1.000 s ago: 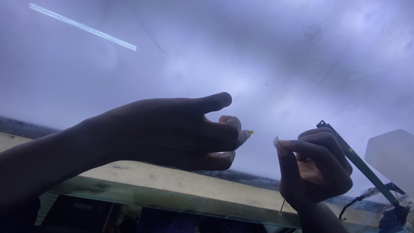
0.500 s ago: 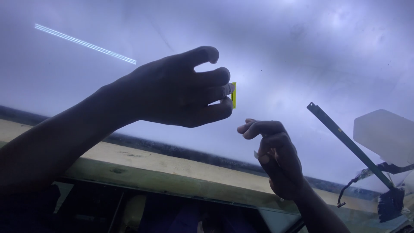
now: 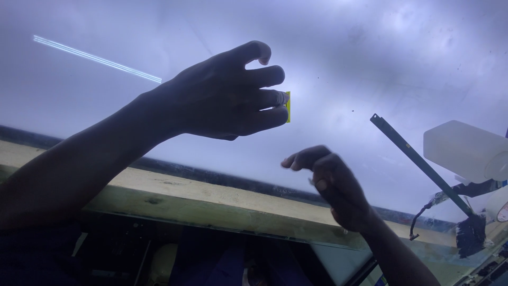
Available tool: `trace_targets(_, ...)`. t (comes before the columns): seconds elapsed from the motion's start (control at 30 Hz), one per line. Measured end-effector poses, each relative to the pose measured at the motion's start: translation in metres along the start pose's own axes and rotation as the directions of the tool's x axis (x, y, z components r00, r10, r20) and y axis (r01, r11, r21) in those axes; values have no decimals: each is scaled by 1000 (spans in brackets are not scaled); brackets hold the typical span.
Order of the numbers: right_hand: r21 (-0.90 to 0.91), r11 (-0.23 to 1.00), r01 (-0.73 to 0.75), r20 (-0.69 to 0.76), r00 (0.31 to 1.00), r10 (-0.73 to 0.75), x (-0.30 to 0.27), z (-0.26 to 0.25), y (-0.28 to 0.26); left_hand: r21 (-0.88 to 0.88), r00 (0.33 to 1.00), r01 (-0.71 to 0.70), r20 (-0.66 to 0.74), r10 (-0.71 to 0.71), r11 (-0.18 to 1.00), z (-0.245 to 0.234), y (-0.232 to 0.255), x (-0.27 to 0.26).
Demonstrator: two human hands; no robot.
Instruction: Cleaning a small white plastic component with a cloth and using tweezers to handle a tiny yellow part on a light table.
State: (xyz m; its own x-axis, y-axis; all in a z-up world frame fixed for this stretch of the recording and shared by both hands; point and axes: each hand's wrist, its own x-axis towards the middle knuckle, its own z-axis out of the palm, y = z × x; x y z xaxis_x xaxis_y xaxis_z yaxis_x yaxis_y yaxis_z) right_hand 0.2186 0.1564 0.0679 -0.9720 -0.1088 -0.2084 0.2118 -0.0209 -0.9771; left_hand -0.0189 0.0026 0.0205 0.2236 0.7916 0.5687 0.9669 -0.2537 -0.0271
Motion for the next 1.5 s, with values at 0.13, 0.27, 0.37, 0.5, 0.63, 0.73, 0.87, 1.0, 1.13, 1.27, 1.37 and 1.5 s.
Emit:
trace_targets(0.13, -127, 989, 73, -192, 977, -97, 22, 1, -2, -14, 1000, 6, 13, -6, 1000, 0, 2, -1)
trace_targets(0.27, 1, 999, 42, 177, 983, -42, 8, 24, -6, -12, 1000, 7, 2, -7, 1000, 0, 0, 0)
trace_targets(0.37, 53, 997, 64, -57, 996, -61, 4, 2, 8, 22, 999, 6, 44, -7, 1000, 0, 0, -1)
trace_targets(0.5, -12, 997, 74, -86, 994, -74, 14, 21, -3, -3, 1000, 12, 17, -12, 1000, 0, 0, 0)
trace_targets(0.63, 95, 995, 0, 225, 974, -22, 3, 30, -8, -33, 999, 25, -37, -26, 999, -1, 0, 4)
trace_targets(0.73, -45, 993, 109, -263, 958, -117, 6, -7, 10, -49, 999, 18, -31, -20, 999, 2, 0, 2)
trace_targets(0.87, -172, 983, 56, -224, 970, -94, 11, 24, -3, -14, 1000, 23, 12, -23, 1000, -1, 0, 4)
trace_targets(1.0, 53, 998, 39, 16, 999, -39, -1, 21, 6, -60, 1000, 21, -18, -22, 998, 3, -1, 4)
trace_targets(1.13, -79, 993, 87, -385, 916, -110, 4, 2, 11, -35, 999, 34, 20, -33, 999, 1, -1, 4)
trace_targets(1.27, 161, 984, 81, -207, 977, -47, -13, 22, 5, -55, 1000, 4, 7, -3, 999, 1, 5, 6)
trace_targets(1.37, -14, 992, 122, -384, 916, -118, -19, 9, 9, -153, 999, -37, 20, 41, 987, 4, 15, 7)
trace_targets(1.5, -253, 962, 100, -526, 821, -224, -21, -11, 19, -253, 996, -81, -40, 73, 964, 6, 22, 10)
